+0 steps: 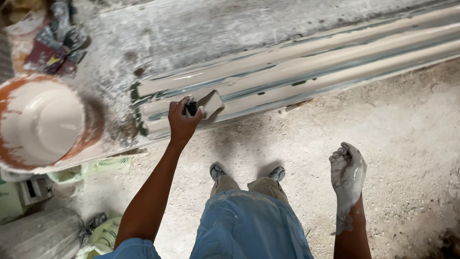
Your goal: The person applies a white plaster-like substance to a long green metal frame using a trowel and hand smoothing. They repeatedly scoop material from a bucket, spread it along the frame, and smooth the surface with their hand.
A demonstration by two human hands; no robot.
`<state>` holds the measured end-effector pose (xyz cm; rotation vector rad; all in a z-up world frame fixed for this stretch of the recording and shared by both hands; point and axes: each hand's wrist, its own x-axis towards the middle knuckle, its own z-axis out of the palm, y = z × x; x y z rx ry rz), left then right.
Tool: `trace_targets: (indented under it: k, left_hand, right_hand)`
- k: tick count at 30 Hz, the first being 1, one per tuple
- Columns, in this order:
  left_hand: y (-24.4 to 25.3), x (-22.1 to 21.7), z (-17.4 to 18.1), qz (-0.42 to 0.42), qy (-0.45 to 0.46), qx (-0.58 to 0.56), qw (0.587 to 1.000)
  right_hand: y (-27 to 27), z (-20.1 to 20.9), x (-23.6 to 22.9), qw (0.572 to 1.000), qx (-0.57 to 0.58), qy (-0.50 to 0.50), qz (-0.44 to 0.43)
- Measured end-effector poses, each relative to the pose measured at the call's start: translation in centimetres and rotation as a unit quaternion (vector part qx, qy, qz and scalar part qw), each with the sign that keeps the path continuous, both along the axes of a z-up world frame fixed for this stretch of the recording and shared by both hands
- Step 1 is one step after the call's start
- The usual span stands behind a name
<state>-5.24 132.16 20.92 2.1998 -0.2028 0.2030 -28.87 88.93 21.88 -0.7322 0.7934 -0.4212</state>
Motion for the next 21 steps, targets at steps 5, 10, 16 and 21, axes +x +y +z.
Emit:
trace_targets:
  k: [5, 10, 16, 21]
  left_hand:
    - [-8.9, 2.1, -1.7, -0.037, -0.023, 0.049, 0.998]
    - [-18.6, 3.9, -3.3, -0.071, -0.061, 0.078, 0.993]
    - [-32.9, 4.9, -4.7, -0.073, -0.028, 0.067, 0.995]
    - [-45.7, 6.5, -5.7, -0.112, -0.085, 0.091, 0.986]
  right_hand:
    - [-6.8, -1.4, -2.3, 0.999, 0.017, -0.002, -0.035]
    - [-17.8, -5.1, -4.5, 0.999, -0.009, 0.027, -0.039]
    - [-33.6, -8.7, -8.1, 0.996, 0.013, 0.018, -0.083]
    - [-45.0, -9.3, -10.3, 0.99, -0.023, 0.037, -0.132]
